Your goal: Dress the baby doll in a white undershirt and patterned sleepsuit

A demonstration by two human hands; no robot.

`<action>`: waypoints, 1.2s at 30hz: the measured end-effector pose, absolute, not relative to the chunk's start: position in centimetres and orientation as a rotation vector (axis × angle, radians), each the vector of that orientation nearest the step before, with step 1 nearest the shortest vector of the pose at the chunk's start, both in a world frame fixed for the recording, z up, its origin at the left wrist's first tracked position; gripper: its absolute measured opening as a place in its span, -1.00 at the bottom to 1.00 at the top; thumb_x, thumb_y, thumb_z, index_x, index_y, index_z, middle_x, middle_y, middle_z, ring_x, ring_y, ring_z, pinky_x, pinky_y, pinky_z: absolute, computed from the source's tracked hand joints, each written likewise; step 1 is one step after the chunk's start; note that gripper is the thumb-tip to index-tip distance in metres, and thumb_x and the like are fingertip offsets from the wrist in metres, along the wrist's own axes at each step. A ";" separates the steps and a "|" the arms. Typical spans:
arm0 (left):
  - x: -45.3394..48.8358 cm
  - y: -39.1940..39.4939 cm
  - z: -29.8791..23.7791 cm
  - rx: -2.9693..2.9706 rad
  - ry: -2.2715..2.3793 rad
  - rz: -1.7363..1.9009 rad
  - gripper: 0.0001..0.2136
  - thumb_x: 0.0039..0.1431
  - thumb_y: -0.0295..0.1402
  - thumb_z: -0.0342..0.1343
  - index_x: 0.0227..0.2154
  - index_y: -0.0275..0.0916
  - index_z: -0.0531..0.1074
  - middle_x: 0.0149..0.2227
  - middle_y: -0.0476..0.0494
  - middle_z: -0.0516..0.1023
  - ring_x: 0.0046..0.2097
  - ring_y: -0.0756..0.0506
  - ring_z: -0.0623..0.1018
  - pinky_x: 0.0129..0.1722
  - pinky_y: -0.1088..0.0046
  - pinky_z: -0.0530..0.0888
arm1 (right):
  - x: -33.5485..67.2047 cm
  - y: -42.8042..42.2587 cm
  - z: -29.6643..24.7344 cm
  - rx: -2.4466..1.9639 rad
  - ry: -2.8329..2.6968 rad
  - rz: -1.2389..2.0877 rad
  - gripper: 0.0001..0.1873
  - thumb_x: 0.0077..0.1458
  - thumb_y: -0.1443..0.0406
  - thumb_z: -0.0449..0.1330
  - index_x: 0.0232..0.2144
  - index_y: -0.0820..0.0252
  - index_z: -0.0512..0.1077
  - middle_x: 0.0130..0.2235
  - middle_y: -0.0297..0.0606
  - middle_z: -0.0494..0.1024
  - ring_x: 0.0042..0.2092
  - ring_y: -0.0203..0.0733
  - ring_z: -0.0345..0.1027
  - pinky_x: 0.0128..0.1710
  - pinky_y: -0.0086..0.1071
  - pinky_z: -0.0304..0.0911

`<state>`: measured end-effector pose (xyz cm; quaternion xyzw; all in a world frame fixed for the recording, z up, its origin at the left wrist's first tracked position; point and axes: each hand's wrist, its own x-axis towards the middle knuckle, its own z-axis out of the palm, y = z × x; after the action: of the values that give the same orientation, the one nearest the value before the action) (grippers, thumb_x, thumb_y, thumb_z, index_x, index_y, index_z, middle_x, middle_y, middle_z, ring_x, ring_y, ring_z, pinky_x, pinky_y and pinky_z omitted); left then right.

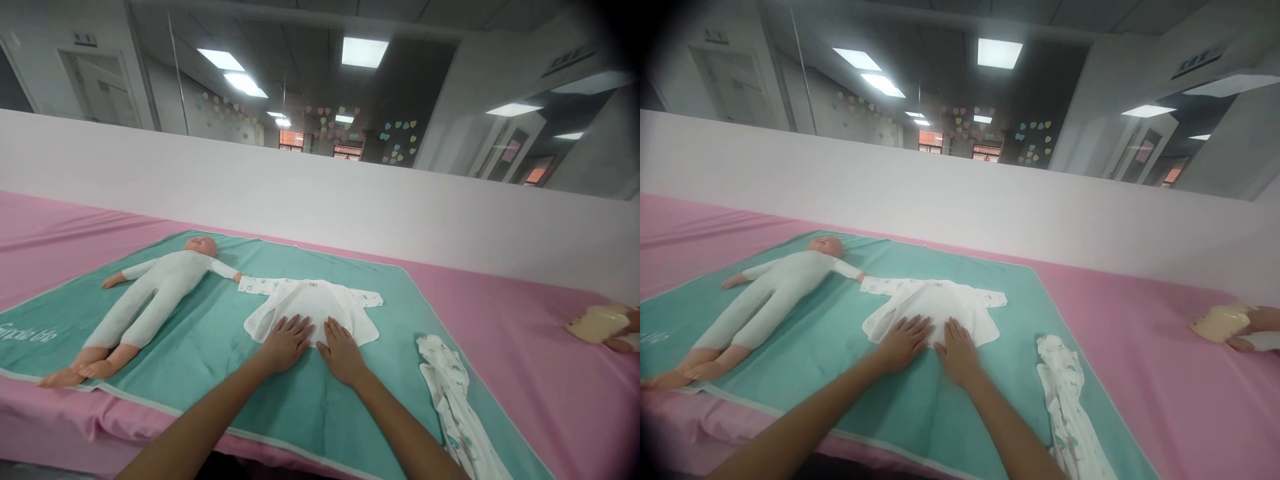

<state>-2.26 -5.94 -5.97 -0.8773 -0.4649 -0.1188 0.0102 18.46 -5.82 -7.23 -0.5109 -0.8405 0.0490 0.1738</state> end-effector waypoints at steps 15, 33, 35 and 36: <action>-3.0 -7.9 -4.3 -2.738 -1.521 -0.535 -0.63 0.29 -0.27 -0.25 0.11 -0.09 0.21 0.18 -0.02 0.21 0.21 -0.09 0.17 0.17 0.19 0.13 | 29.7 -2.5 -6.2 -2.128 -1.571 0.256 -0.51 0.05 0.05 -0.06 -0.12 0.25 0.34 -0.18 -0.06 0.47 -0.20 -0.07 0.36 -0.27 -0.29 0.19; -2.7 -8.8 -2.7 -2.738 -1.593 -0.714 -0.65 0.28 -0.27 -0.26 -0.32 -0.20 0.44 -0.31 -0.09 0.49 -0.23 -0.07 0.43 -0.21 0.36 0.34 | 28.9 -3.0 -5.9 -2.020 -1.458 0.284 -0.60 -0.10 0.28 -0.05 -0.16 0.18 0.35 -0.32 -0.22 0.43 -0.33 -0.15 0.30 -0.41 -0.37 0.13; -2.8 -8.8 -2.6 -2.705 -1.607 -0.712 -0.65 0.28 -0.27 -0.26 -0.39 -0.21 0.42 -0.37 -0.08 0.46 -0.27 -0.07 0.41 -0.27 0.37 0.33 | 28.3 -3.3 -5.9 -2.010 -1.558 0.126 -0.59 -0.11 0.35 -0.06 -0.18 0.19 0.36 -0.21 -0.15 0.41 -0.24 -0.11 0.29 -0.33 -0.33 0.16; -2.8 -8.8 -2.6 -2.690 -1.610 -0.709 -0.65 0.28 -0.26 -0.26 -0.42 -0.22 0.41 -0.40 -0.08 0.45 -0.29 -0.06 0.41 -0.29 0.38 0.33 | 28.0 -3.5 -5.8 -1.979 -1.599 0.022 -0.60 -0.11 0.37 -0.06 -0.18 0.20 0.37 -0.16 -0.12 0.39 -0.18 -0.08 0.28 -0.27 -0.30 0.16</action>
<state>-2.83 -8.79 -2.64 -0.8364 -0.5006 -0.2203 -0.0361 27.98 -3.48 -5.80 -0.7435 -0.6006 0.0084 0.2940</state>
